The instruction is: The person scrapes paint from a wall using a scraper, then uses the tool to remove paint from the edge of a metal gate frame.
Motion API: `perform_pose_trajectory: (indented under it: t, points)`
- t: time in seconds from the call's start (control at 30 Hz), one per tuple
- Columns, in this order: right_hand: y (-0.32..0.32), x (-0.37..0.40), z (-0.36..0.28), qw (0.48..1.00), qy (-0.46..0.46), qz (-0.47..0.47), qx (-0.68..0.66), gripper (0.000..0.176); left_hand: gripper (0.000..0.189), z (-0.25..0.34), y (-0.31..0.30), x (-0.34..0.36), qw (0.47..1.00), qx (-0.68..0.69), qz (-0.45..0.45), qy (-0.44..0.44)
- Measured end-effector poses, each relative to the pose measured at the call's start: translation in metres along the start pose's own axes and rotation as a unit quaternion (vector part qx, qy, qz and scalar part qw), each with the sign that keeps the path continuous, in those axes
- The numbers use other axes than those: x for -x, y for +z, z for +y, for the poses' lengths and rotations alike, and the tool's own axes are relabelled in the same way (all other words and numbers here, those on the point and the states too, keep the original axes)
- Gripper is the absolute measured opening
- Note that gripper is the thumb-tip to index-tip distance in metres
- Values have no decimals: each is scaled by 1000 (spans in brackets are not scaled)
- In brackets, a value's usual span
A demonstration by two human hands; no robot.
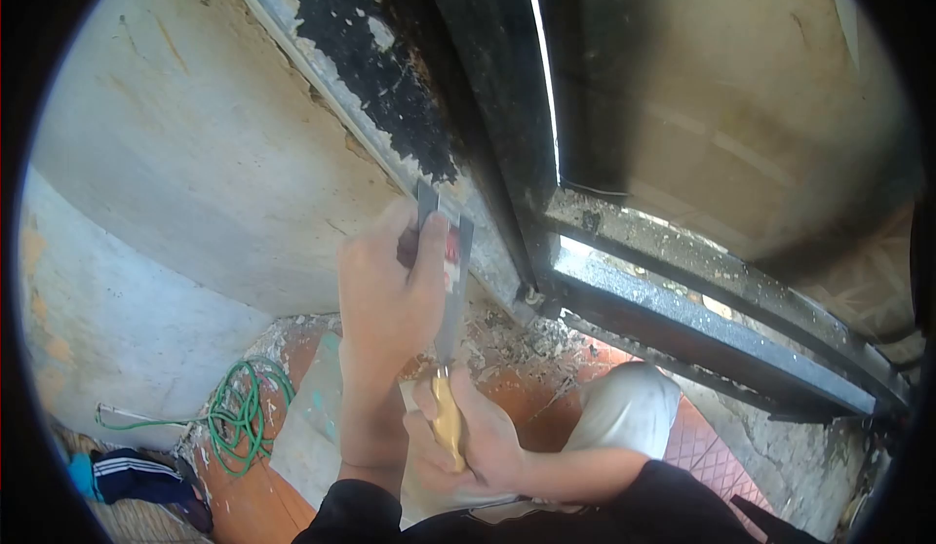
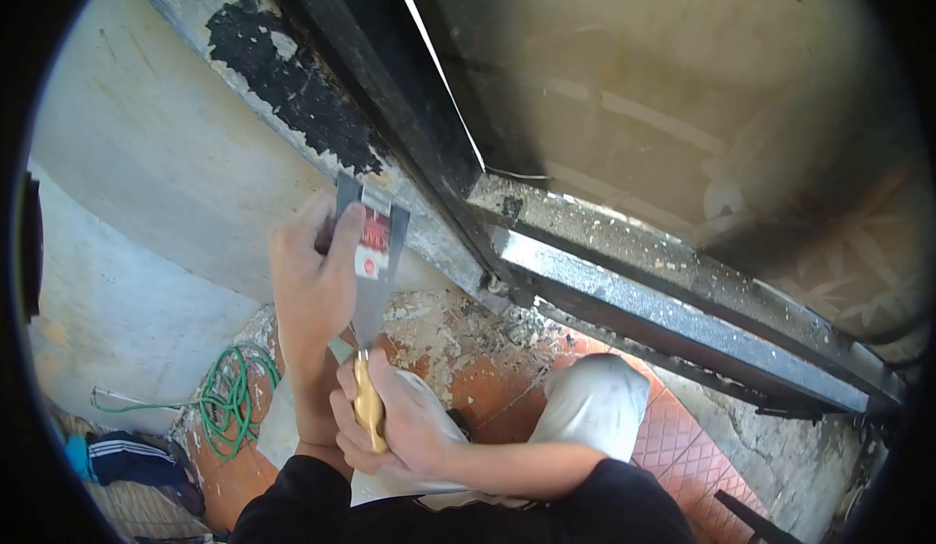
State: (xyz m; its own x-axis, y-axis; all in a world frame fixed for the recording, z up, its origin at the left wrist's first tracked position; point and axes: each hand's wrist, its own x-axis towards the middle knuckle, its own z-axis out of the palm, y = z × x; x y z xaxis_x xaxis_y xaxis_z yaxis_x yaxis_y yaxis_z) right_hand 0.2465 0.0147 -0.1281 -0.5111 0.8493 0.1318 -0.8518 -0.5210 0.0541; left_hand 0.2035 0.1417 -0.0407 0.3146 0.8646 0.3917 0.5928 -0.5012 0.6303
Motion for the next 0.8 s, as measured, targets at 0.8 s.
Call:
perform_pose_trajectory:
  t: [0.8]
  points:
    - [26, 8, -1, 995, 21, -93, -44, 45, 32, 6, -6, -7, 999, -18, 39, 2]
